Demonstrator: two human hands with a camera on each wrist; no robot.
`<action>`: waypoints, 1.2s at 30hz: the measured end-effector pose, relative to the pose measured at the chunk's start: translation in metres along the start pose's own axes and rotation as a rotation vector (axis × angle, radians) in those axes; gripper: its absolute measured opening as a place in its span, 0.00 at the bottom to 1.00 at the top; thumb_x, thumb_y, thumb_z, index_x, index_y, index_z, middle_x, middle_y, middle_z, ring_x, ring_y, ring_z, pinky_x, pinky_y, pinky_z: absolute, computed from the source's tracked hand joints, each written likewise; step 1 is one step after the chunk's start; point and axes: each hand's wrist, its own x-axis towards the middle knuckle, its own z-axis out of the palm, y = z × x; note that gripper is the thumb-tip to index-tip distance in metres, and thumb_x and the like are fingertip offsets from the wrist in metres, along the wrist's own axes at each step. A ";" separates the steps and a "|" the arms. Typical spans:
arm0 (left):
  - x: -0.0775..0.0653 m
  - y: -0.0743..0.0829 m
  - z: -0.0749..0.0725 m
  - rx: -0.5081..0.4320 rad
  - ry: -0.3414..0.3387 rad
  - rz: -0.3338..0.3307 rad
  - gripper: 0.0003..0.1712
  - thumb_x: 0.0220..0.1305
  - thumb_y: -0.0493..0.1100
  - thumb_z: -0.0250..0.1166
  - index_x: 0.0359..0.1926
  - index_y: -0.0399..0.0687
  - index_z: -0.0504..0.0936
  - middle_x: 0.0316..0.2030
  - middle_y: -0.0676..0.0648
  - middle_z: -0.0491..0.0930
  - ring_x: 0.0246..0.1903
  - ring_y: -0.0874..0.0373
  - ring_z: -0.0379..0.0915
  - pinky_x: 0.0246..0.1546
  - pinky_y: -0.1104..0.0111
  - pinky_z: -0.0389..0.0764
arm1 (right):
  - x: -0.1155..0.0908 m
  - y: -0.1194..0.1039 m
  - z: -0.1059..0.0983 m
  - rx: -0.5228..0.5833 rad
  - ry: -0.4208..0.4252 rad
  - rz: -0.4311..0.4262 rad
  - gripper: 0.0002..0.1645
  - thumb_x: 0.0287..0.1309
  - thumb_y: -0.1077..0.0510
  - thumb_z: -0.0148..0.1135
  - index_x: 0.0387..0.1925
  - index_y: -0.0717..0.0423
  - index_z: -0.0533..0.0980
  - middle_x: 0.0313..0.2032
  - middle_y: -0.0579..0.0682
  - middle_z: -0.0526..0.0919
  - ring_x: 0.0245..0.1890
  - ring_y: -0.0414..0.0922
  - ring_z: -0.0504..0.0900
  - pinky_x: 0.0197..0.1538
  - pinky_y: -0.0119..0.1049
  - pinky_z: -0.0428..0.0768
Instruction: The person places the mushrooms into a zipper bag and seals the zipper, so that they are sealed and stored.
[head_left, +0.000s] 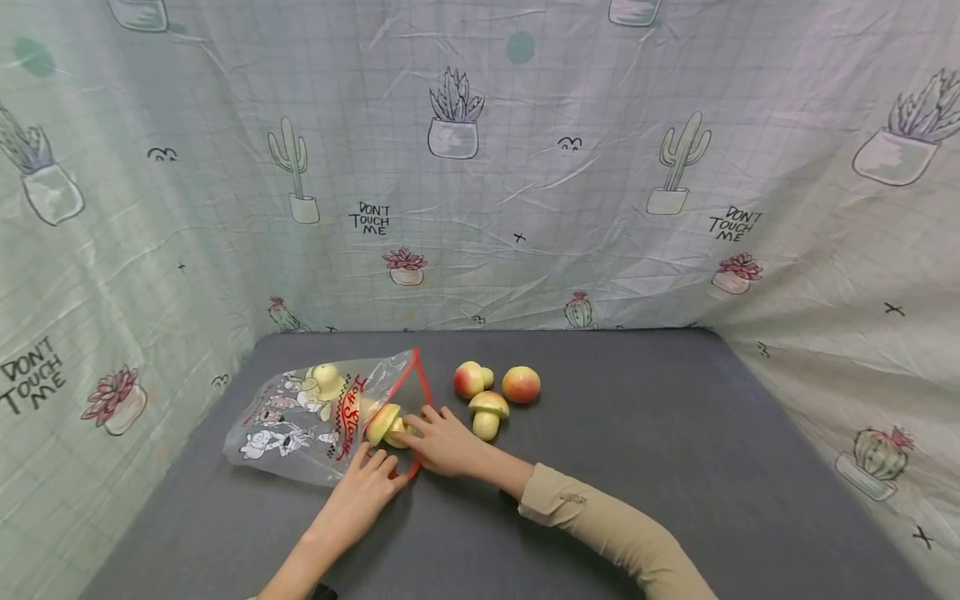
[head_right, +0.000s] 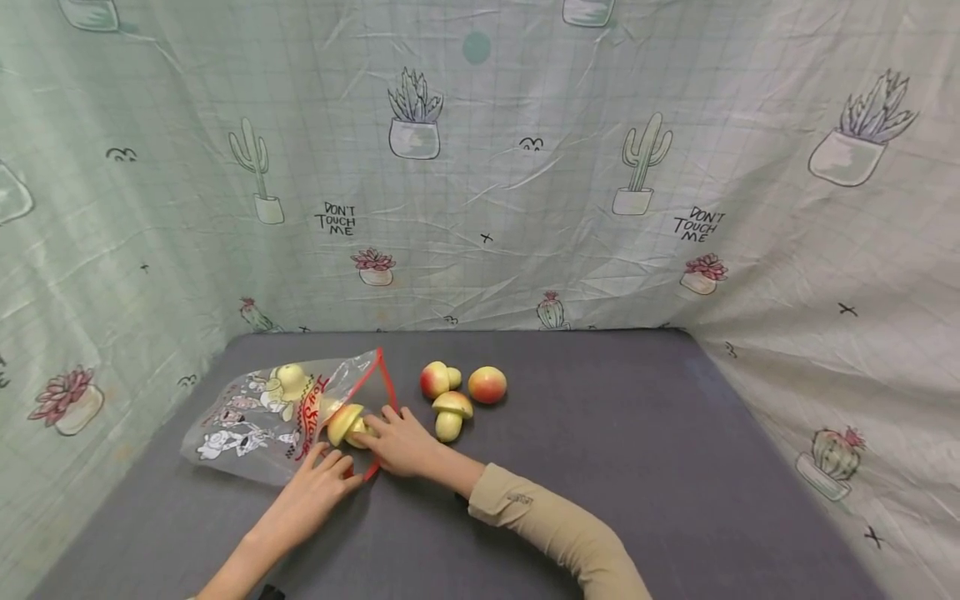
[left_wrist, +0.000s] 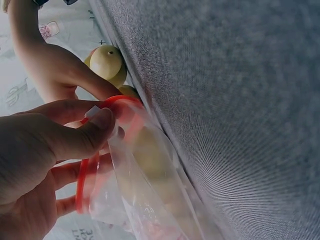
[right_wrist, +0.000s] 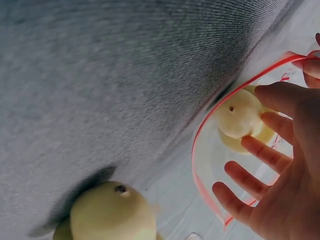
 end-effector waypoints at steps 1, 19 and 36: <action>0.000 0.000 0.000 0.003 0.004 0.003 0.05 0.42 0.40 0.62 0.25 0.55 0.80 0.24 0.51 0.70 0.32 0.55 0.68 0.48 0.55 0.68 | 0.001 -0.001 0.001 -0.008 0.003 -0.003 0.30 0.52 0.45 0.56 0.59 0.35 0.65 0.53 0.43 0.70 0.42 0.42 0.69 0.33 0.31 0.65; -0.001 -0.005 -0.002 -0.013 -0.009 0.006 0.09 0.42 0.38 0.62 0.27 0.56 0.82 0.26 0.51 0.74 0.38 0.54 0.72 0.54 0.54 0.67 | 0.018 -0.005 0.009 -0.093 -0.066 0.032 0.37 0.50 0.36 0.55 0.63 0.33 0.58 0.58 0.42 0.65 0.47 0.43 0.68 0.42 0.37 0.74; -0.005 -0.009 0.000 -0.013 -0.006 -0.022 0.12 0.35 0.35 0.67 0.25 0.54 0.80 0.25 0.51 0.72 0.34 0.54 0.69 0.53 0.52 0.68 | 0.021 -0.008 0.008 -0.199 -0.068 -0.020 0.36 0.47 0.36 0.57 0.58 0.40 0.63 0.56 0.39 0.66 0.49 0.41 0.69 0.41 0.33 0.71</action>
